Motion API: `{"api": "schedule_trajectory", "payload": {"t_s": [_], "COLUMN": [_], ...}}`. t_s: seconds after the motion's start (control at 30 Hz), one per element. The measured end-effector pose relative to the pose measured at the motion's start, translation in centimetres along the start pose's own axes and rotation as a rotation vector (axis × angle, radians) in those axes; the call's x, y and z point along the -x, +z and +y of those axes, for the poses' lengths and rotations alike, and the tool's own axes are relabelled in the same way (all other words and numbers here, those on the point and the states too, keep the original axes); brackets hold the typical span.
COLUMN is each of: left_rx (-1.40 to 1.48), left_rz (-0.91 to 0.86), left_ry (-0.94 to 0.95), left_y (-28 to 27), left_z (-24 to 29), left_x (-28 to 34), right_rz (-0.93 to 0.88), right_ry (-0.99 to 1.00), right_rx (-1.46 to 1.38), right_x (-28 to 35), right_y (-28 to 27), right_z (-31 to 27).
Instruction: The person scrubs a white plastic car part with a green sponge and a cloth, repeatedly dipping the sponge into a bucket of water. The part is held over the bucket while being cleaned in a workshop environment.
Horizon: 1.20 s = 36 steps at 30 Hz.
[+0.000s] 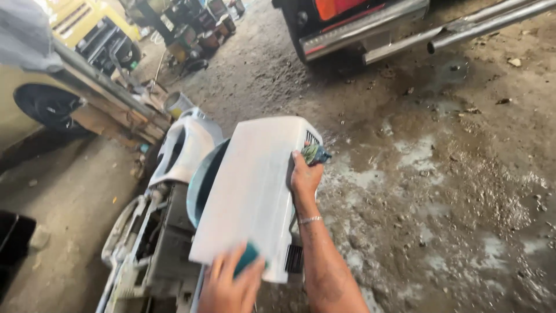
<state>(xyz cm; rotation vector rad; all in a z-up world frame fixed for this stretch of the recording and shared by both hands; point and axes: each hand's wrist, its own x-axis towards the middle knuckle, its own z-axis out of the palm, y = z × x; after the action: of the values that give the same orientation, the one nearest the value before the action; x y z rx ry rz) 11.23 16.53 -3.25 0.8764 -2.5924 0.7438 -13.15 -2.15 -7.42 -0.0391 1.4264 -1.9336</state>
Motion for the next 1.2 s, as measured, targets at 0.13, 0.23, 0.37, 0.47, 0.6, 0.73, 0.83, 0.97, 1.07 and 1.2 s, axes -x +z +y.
{"api": "schedule_trajectory", "payload": {"t_s": [0.13,0.23,0.37,0.47,0.6,0.73,0.83,0.97,1.07,1.2], "left_rx": [0.249,0.296,0.210,0.047,-0.014,0.036,0.035,0.029,0.099,0.061], "left_rz": [-0.025,-0.090,-0.167,-0.043,-0.040,-0.127,-0.133,-0.060,-0.165,-0.199], "left_ry": [-0.135,-0.191,-0.143,0.031,0.040,0.057,0.087,0.068,0.089,0.076], "left_y": [2.7,1.2,-7.0,-4.8,-0.9,-5.4,-5.2,0.0,-2.2,-6.5], "left_z": [-3.0,-2.0,3.4,2.1,0.4,2.6,1.9,-0.3,0.6,1.9], "left_x": [-13.2,-12.5,-2.7,-3.6,-11.9,-6.2,-4.9,-13.5,-10.7,-4.1], "right_rz": [0.028,0.037,-0.068,-0.085,-0.058,-0.033,-0.036,-0.025,-0.047,-0.055], "right_ry": [-0.070,-0.083,-0.135,-0.121,-0.200,-0.144,-0.126,-0.138,-0.135,-0.052], "right_rx": [-0.045,-0.034,-0.135,-0.241,-0.252,-0.177,-0.184,-0.198,-0.134,-0.155], "right_x": [-0.3,0.2,-0.5,-0.6,-1.8,-0.8,-0.8,-1.0,0.1,0.9], "right_y": [0.1,-0.3,-0.5,-0.5,0.2,-0.5,-0.5,-0.2,-1.0,-1.0], "right_z": [0.0,0.4,1.8,2.4,4.0,2.2,1.6,2.7,1.6,-0.2]}}
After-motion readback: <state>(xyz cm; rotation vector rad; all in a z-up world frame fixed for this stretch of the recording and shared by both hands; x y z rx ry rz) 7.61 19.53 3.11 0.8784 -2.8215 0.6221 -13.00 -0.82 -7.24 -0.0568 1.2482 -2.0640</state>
